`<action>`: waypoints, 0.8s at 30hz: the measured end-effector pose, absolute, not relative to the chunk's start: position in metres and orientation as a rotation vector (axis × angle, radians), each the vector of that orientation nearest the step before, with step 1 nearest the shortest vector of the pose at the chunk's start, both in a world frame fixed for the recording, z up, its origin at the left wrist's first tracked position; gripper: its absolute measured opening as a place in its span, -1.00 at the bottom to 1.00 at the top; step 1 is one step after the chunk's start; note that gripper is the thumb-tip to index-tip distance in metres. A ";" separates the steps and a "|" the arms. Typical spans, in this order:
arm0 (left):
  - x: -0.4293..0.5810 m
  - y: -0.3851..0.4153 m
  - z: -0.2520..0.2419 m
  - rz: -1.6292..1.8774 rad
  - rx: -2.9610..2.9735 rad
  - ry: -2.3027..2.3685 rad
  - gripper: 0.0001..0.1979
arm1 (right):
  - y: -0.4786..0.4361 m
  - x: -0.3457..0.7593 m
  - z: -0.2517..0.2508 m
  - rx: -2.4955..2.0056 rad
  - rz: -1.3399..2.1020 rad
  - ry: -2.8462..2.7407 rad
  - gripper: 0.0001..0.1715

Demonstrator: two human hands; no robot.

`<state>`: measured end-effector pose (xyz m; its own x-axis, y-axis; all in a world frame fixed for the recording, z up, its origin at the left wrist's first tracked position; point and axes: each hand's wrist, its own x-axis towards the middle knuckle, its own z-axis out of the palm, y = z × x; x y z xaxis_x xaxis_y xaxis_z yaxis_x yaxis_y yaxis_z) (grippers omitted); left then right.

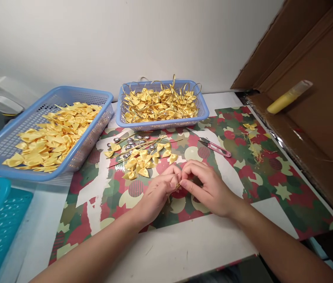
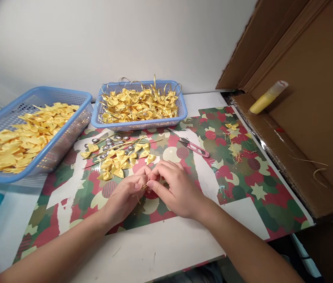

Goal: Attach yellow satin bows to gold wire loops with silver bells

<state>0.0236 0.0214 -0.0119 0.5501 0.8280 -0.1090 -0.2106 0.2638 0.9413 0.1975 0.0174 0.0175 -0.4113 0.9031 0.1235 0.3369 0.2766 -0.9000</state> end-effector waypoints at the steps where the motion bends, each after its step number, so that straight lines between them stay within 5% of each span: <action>1: 0.024 0.021 -0.012 0.784 1.057 0.690 -0.69 | 0.017 0.197 0.016 -1.112 1.082 -1.889 -0.80; 24: 0.028 0.023 -0.011 0.841 0.960 0.724 -0.71 | 0.012 0.187 0.011 -1.118 0.757 -1.864 -0.83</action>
<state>0.0281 0.0227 -0.0113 0.4870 0.8596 -0.1544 -0.2809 0.3216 0.9043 0.1871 0.0121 0.0110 -0.2740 0.9009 0.3365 0.4109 0.4260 -0.8060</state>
